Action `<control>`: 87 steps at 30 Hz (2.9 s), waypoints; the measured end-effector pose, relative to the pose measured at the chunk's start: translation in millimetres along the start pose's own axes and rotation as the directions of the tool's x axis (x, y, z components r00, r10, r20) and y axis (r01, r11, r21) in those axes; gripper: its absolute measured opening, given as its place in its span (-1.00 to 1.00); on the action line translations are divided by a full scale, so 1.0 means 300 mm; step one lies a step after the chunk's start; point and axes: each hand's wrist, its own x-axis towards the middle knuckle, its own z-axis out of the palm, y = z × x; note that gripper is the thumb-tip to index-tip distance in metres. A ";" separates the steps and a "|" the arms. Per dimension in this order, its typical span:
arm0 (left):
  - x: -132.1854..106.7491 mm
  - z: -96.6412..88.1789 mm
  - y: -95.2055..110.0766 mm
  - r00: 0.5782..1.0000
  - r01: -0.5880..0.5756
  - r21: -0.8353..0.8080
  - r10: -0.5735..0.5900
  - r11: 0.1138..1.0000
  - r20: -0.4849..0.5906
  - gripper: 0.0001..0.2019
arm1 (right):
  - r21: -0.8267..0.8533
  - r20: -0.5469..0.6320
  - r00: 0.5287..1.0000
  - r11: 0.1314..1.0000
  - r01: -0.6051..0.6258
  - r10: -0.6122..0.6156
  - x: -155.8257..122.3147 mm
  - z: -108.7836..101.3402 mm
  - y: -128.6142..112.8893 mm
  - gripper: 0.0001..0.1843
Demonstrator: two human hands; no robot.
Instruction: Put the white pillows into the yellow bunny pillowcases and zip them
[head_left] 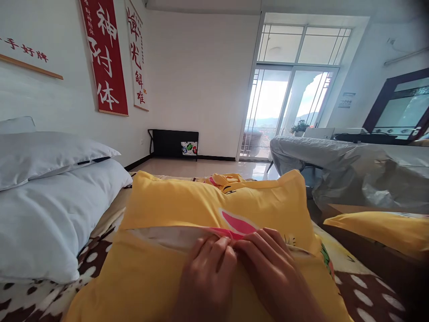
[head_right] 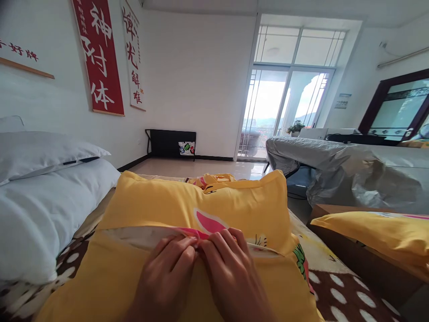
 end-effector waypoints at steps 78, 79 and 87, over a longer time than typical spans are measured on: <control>-0.083 -0.267 -0.494 0.823 0.282 0.164 -0.326 0.945 0.464 -0.77 | 0.218 0.001 0.878 0.857 -0.467 0.479 0.275 0.559 -0.259 -0.77; -0.086 -0.261 -0.494 0.824 0.239 0.186 -0.301 0.953 0.481 -0.77 | 0.215 -0.006 0.875 0.855 -0.472 0.484 0.273 0.564 -0.253 -0.77; -0.081 -0.239 -0.512 0.825 0.250 0.113 -0.273 0.962 0.496 -0.75 | 0.264 -0.102 0.887 0.872 -0.413 0.451 0.253 0.564 -0.237 -0.76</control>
